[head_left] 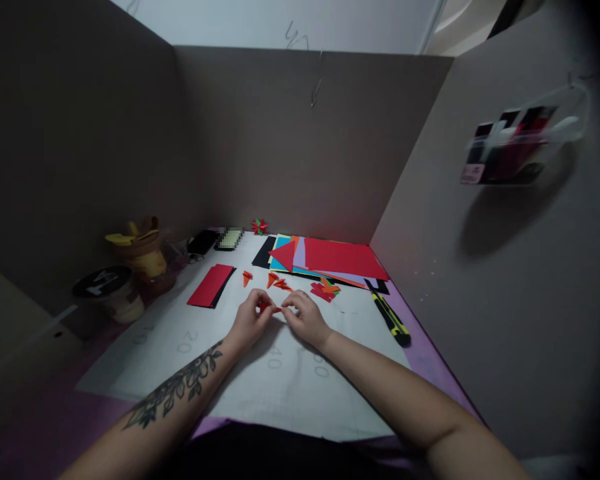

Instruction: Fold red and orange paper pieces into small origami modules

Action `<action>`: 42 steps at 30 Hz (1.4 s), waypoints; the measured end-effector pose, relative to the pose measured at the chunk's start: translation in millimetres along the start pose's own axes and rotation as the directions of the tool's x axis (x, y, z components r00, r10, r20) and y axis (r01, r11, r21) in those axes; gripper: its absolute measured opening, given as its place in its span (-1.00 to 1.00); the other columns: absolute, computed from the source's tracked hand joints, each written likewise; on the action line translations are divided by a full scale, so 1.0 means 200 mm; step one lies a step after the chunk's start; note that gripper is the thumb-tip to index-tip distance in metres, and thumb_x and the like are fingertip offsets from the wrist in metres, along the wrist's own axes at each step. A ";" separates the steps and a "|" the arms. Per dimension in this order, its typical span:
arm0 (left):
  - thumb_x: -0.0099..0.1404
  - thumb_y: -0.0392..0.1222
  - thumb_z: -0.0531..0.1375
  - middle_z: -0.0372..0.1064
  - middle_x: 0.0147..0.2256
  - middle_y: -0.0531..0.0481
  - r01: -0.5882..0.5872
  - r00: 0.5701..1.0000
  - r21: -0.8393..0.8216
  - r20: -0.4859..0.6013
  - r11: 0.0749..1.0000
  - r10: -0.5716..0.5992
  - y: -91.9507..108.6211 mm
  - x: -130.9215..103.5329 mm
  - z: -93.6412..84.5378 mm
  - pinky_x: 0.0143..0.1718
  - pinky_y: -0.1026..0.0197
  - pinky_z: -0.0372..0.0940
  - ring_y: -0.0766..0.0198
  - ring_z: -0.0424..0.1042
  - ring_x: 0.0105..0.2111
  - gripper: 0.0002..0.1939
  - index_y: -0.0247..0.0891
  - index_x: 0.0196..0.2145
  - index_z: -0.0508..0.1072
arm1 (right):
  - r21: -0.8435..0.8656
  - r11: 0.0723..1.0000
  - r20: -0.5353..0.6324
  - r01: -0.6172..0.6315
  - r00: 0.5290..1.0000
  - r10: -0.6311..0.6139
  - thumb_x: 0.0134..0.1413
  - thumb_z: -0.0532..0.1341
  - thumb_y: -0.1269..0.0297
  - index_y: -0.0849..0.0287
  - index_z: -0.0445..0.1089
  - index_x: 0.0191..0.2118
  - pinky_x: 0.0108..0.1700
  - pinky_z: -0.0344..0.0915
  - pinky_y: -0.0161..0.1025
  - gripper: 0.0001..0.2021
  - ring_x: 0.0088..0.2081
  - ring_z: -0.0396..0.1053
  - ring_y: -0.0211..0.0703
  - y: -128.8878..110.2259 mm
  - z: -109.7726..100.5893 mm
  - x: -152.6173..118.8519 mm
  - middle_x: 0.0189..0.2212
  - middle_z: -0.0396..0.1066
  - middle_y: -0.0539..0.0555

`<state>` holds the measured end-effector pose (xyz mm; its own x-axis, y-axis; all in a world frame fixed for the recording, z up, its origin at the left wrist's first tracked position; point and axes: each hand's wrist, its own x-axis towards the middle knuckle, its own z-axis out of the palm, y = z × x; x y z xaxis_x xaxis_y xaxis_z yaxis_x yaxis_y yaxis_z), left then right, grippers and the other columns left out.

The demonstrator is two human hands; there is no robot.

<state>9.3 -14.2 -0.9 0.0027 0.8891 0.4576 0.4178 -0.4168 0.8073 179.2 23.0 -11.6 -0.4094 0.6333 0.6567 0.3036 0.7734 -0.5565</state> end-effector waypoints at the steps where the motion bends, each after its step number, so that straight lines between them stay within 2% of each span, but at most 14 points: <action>1: 0.21 -0.22 0.11 0.30 -0.39 0.07 0.006 1.000 0.004 0.017 1.000 -0.006 0.01 -0.01 0.00 -0.42 0.32 0.23 0.35 0.33 -0.40 -0.92 -0.22 -0.33 0.25 | -0.010 1.000 0.020 0.008 1.000 -0.008 0.07 0.11 0.43 0.13 0.32 -0.37 -0.17 0.22 -0.18 -0.91 -0.25 0.27 -0.11 -0.01 0.00 0.00 -0.40 0.33 0.06; 7: 0.20 -0.20 0.13 0.31 -0.37 0.06 0.043 0.999 -0.020 0.032 0.999 -0.043 0.01 -0.02 0.00 -0.41 0.32 0.27 0.34 0.36 -0.38 -0.84 -0.22 -0.25 0.23 | -0.037 0.999 0.080 -0.005 0.997 0.008 0.10 0.07 0.42 0.14 0.27 -0.42 -0.22 0.19 -0.20 -0.89 -0.30 0.24 -0.13 -0.01 0.01 -0.01 -0.43 0.28 0.05; 10: 0.17 -0.19 0.16 0.34 -0.32 0.02 0.058 0.998 -0.026 0.025 0.998 -0.057 -0.03 -0.01 0.00 -0.34 0.26 0.30 0.30 0.38 -0.32 -0.69 -0.22 -0.12 0.21 | -0.016 0.998 0.058 -0.059 0.997 0.060 0.11 0.07 0.41 0.14 0.23 -0.43 -0.28 0.17 -0.24 -0.89 -0.32 0.23 -0.16 0.00 0.00 0.00 -0.44 0.25 0.03; 13: 0.11 -0.20 0.21 0.36 -0.20 -0.05 0.065 0.998 -0.036 0.023 0.997 -0.064 -0.06 0.00 0.00 -0.24 0.21 0.29 0.26 0.39 -0.21 -0.59 -0.23 -0.08 0.22 | 0.012 0.993 0.018 -0.115 0.993 0.115 0.13 0.06 0.38 0.15 0.22 -0.43 -0.32 0.16 -0.27 -0.88 -0.35 0.22 -0.19 0.01 0.00 0.00 -0.45 0.22 0.01; 16: 0.15 -0.22 0.17 0.36 -0.26 -0.02 0.082 0.995 -0.091 0.056 0.992 -0.077 -0.06 0.01 0.00 -0.27 0.22 0.28 0.29 0.39 -0.28 -0.61 -0.24 -0.06 0.20 | 0.022 0.991 0.041 -0.129 0.991 0.128 0.14 0.07 0.36 0.16 0.22 -0.43 -0.33 0.16 -0.28 -0.87 -0.37 0.21 -0.21 0.01 0.00 0.00 -0.45 0.21 0.00; 19: 0.19 -0.24 0.13 0.35 -0.38 0.06 0.096 0.994 -0.135 0.064 0.986 -0.088 -0.04 0.02 0.00 -0.29 0.23 0.28 0.34 0.38 -0.39 -0.65 -0.24 -0.06 0.18 | 0.011 0.995 0.139 -0.104 0.985 0.101 0.10 0.10 0.39 0.16 0.23 -0.44 -0.33 0.16 -0.29 -0.90 -0.38 0.21 -0.22 0.01 0.01 0.00 -0.45 0.23 -0.01; 22: 0.19 -0.25 0.13 0.36 -0.40 0.07 0.092 0.995 -0.147 0.053 0.985 -0.085 -0.04 0.01 0.00 -0.26 0.22 0.29 0.33 0.39 -0.38 -0.66 -0.24 -0.07 0.17 | 0.002 0.997 0.191 -0.078 0.979 0.077 0.03 0.16 0.43 0.16 0.25 -0.43 -0.32 0.17 -0.29 -0.93 -0.37 0.22 -0.22 0.00 0.02 0.00 -0.44 0.25 -0.01; 25: 0.19 -0.24 0.13 0.38 -0.37 0.05 0.070 0.995 -0.110 0.080 0.992 -0.061 -0.03 -0.01 0.00 -0.26 0.22 0.29 0.32 0.40 -0.36 -0.65 -0.23 -0.07 0.19 | 0.035 0.994 0.184 -0.101 0.979 0.093 0.00 0.17 0.43 0.16 0.28 -0.41 -0.34 0.18 -0.30 -0.95 -0.37 0.23 -0.22 -0.01 0.02 0.00 -0.43 0.27 0.00; 27: 0.19 -0.23 0.13 0.38 -0.35 0.04 0.060 0.994 -0.104 0.097 0.993 -0.050 -0.03 -0.02 0.01 -0.26 0.22 0.30 0.31 0.41 -0.34 -0.64 -0.21 -0.04 0.18 | 0.072 0.988 0.160 -0.136 0.979 0.123 0.00 0.17 0.41 0.16 0.28 -0.45 -0.38 0.17 -0.31 -0.94 -0.41 0.23 -0.23 -0.01 0.02 0.00 -0.47 0.26 -0.02; 29: 0.16 -0.22 0.17 0.38 -0.28 -0.01 0.035 0.997 -0.112 0.069 0.993 -0.028 -0.02 -0.02 0.01 -0.24 0.20 0.30 0.28 0.41 -0.27 -0.57 -0.21 -0.02 0.17 | 0.143 0.966 0.129 -0.217 0.971 0.200 0.00 0.15 0.39 0.16 0.27 -0.48 -0.42 0.16 -0.32 -0.92 -0.47 0.21 -0.26 -0.01 0.02 0.00 -0.53 0.24 -0.05; 32: 0.06 -0.21 0.26 0.36 -0.18 -0.09 0.011 0.999 -0.104 0.052 0.995 -0.006 -0.02 0.00 0.00 -0.23 0.19 0.31 0.22 0.39 -0.18 -0.48 -0.22 -0.02 0.21 | 0.342 0.868 0.142 -0.361 0.932 0.332 -0.03 0.15 0.37 0.16 0.26 -0.42 -0.45 0.18 -0.33 -0.98 -0.51 0.22 -0.28 0.01 0.04 -0.01 -0.56 0.25 -0.09; 34: 0.08 -0.21 0.25 0.38 -0.23 -0.07 0.031 0.993 -0.070 0.115 0.997 -0.023 -0.01 0.00 0.00 -0.26 0.20 0.31 0.22 0.39 -0.23 -0.63 -0.24 -0.13 0.32 | 0.445 0.802 0.174 -0.399 0.917 0.360 -0.06 0.17 0.36 0.16 0.25 -0.41 -0.42 0.22 -0.33 -0.95 -0.49 0.26 -0.27 0.02 0.05 -0.01 -0.55 0.27 -0.09; 37: 0.16 -0.21 0.16 0.40 -0.35 -0.03 0.033 0.980 -0.011 0.196 0.999 -0.030 0.00 0.00 -0.01 -0.33 0.23 0.30 0.27 0.38 -0.34 -0.91 -0.26 -0.35 0.40 | 0.467 0.794 0.181 -0.390 0.921 0.346 -0.12 0.21 0.36 0.17 0.27 -0.45 -0.36 0.26 -0.30 -0.92 -0.44 0.29 -0.25 0.03 0.05 -0.01 -0.53 0.30 -0.07; 42: 0.20 -0.21 0.13 0.39 -0.40 0.00 -0.050 0.986 0.075 0.163 0.996 0.038 0.01 -0.01 -0.02 -0.34 0.24 0.28 0.29 0.35 -0.38 -0.91 -0.26 -0.39 0.40 | 0.407 0.863 0.106 -0.299 0.954 0.281 -0.14 0.22 0.38 0.17 0.35 -0.43 -0.26 0.31 -0.24 -0.93 -0.36 0.34 -0.21 0.01 0.03 0.00 -0.44 0.35 -0.01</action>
<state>7.1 -17.4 0.7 0.1660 0.8917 0.4211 0.4842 -0.4457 0.7529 174.6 24.8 -14.9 -0.3962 0.8185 0.4161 0.0349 0.4663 -0.8839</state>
